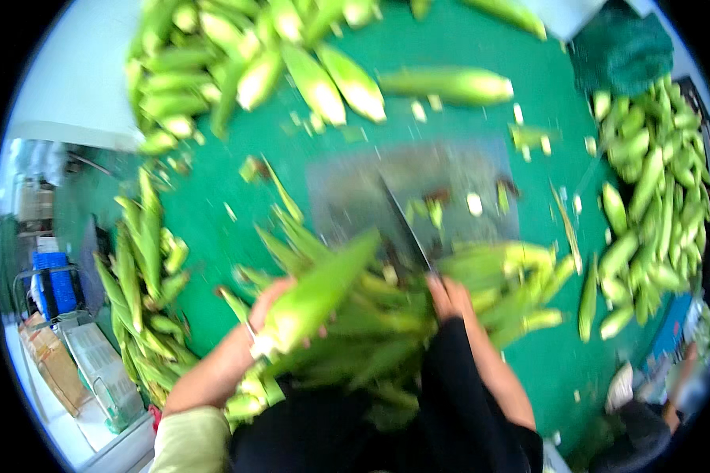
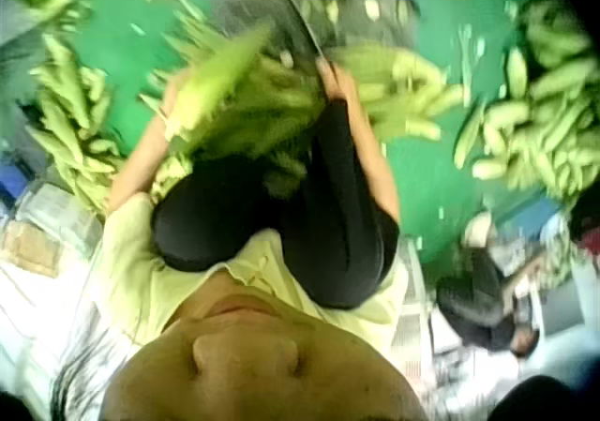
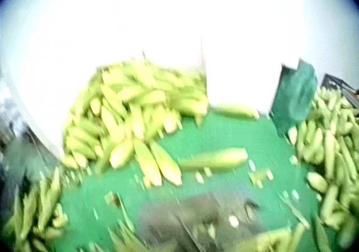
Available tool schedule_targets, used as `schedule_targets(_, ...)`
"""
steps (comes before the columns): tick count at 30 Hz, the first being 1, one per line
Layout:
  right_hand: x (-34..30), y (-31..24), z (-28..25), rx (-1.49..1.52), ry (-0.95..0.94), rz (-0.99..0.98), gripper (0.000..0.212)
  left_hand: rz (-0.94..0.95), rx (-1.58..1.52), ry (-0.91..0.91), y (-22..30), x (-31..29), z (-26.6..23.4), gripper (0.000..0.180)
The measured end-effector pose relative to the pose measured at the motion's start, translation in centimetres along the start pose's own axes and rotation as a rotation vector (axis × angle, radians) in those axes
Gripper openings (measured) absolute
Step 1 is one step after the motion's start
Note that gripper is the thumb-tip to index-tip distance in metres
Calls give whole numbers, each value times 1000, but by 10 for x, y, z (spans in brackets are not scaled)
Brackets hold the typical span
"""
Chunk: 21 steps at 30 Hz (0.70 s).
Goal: The person husks corn by using a cleaver to trim the ends of the cobs on a cutting board, then peels away the green husks by hand and tosses the cleaned cobs onto a pile.
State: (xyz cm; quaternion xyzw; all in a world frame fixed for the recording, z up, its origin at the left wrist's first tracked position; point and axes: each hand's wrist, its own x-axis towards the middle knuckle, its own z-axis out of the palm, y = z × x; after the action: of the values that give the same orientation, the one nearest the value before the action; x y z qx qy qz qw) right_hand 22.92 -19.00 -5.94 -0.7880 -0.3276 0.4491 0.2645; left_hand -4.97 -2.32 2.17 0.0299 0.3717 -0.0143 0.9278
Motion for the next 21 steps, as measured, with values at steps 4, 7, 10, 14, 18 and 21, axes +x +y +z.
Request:
schedule_targets(4, -23, 17, -20, 335, 102, 55, 41, 619, 463, 273, 113, -2, 44, 59)
schedule_targets(7, -19, 24, -7, 321, 76, 70, 48, 1130, 109, -40, 220, -39, 134, 61)
schedule_targets(10, -26, 36, -8, 310, 78, 5, 48, 1126, 46, -919, 240, -65, 170, 51)
schedule_targets(14, -42, 12, -21, 137, 41, -34, 50, 1117, 227, -318, 169, -49, 103, 43)
schedule_targets(18, -44, 18, -1, -3, -47, 76, 45, 1000, 287, 691, 63, -82, -37, 31)
schedule_targets(21, -56, 24, 13, 94, 219, -25, 36, 889, 520, 1086, -13, -138, -130, 21)
